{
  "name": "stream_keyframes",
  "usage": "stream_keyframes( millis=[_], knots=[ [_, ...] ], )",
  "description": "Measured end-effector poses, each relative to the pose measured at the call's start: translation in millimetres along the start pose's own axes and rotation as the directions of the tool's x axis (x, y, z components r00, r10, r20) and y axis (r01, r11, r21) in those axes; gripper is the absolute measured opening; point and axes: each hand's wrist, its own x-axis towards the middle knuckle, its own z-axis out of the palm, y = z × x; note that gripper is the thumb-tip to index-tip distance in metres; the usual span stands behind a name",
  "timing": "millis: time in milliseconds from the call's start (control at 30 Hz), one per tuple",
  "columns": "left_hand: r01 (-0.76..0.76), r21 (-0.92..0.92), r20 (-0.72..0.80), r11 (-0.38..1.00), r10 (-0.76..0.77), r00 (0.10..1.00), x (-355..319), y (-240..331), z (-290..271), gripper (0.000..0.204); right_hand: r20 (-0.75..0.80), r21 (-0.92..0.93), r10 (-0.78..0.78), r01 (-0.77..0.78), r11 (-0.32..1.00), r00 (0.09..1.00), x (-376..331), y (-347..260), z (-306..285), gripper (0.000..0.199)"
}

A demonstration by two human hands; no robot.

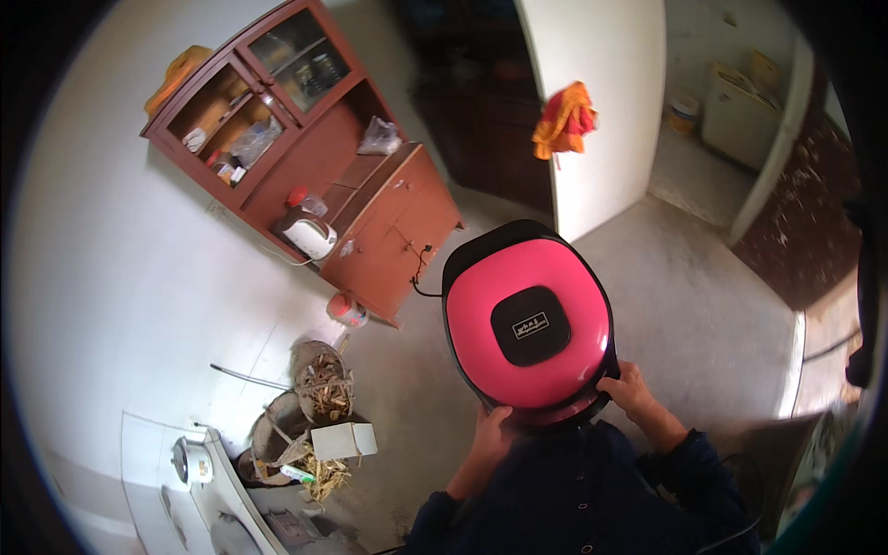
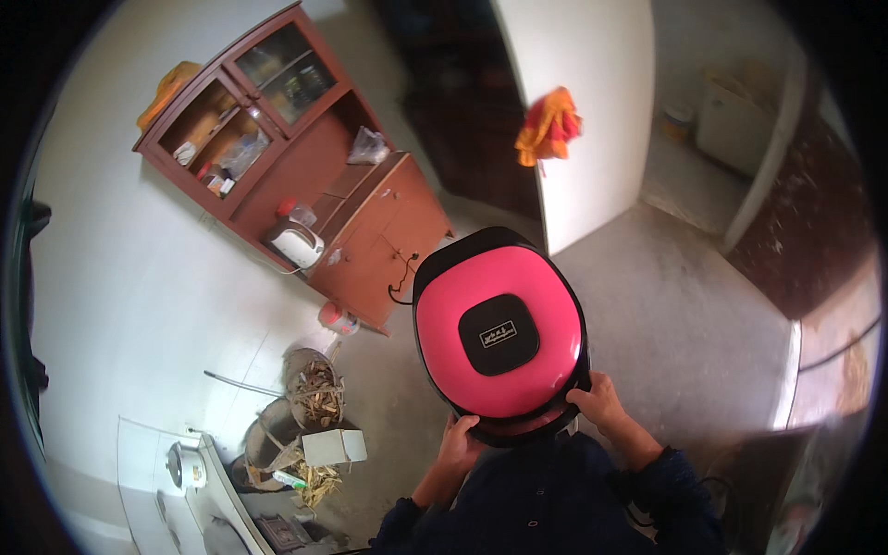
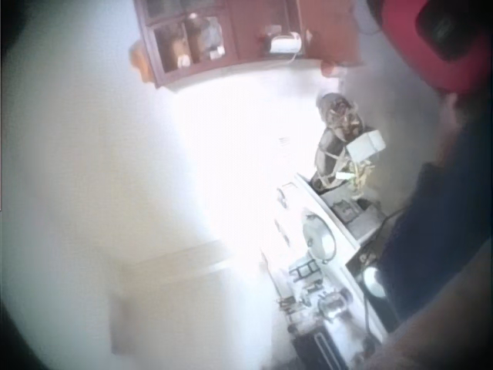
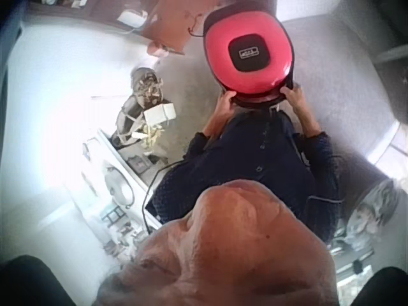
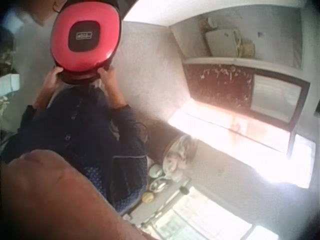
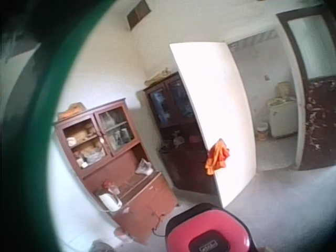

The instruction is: The person wipes a pink electric kettle with a blue cloth, then moves it to a wooden cabinet. The person then sweeps a wooden table with a brush and wipes a pot lid on the stove.

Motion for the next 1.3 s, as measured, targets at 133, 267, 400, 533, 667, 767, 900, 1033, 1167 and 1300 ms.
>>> stream_keyframes(
  millis=[133, 267, 400, 533, 667, 767, 900, 1033, 1167, 1300],
  knots=[
    [-0.165, 0.063, -0.041, 0.984, 0.168, 0.985, 51, 33, 26, 0.055, 0.178, -0.081, 0.009, 0.006, 0.997, 0.984, 100, -60, 11, 0.027],
    [-0.320, 0.396, -0.012, 0.861, 0.353, 0.936, 152, 61, 43, 0.053, 0.258, -0.185, -0.057, 0.108, 0.977, 0.964, 229, -96, 19, 0.029],
    [-0.171, -0.057, -0.176, 0.984, 0.158, 0.972, 249, 108, 48, 0.054, 0.306, -0.187, -0.052, 0.114, 0.976, 0.951, 363, -121, 52, 0.032],
    [-0.103, -0.085, -0.279, 0.991, 0.076, 0.957, 350, 180, 63, 0.049, 0.253, -0.382, 0.024, 0.077, 0.921, 0.967, 481, -162, 104, 0.034],
    [-0.129, -0.081, -0.382, 0.988, 0.088, 0.920, 428, 248, 67, 0.042, 0.344, -0.259, -0.041, 0.137, 0.956, 0.938, 583, -217, 165, 0.032],
    [-0.082, -0.103, -0.406, 0.991, 0.033, 0.913, 489, 309, 48, 0.049, 0.373, -0.303, 0.072, 0.048, 0.952, 0.925, 651, -256, 212, 0.032],
    [-0.155, -0.115, -0.383, 0.981, 0.100, 0.918, 577, 380, 30, 0.042, 0.338, -0.410, 0.062, 0.088, 0.908, 0.939, 751, -292, 277, 0.037],
    [-0.131, -0.066, -0.432, 0.989, 0.090, 0.897, 663, 451, 20, 0.064, 0.404, -0.352, 0.104, 0.050, 0.935, 0.909, 864, -308, 344, 0.033],
    [-0.135, -0.068, -0.459, 0.989, 0.089, 0.884, 741, 513, 6, 0.069, 0.530, -0.275, 0.128, 0.027, 0.961, 0.838, 969, -323, 406, 0.030],
    [-0.155, -0.098, -0.522, 0.983, 0.082, 0.849, 809, 571, -13, 0.071, 0.623, -0.202, 0.118, 0.013, 0.979, 0.773, 1054, -344, 469, 0.027]
  ],
)
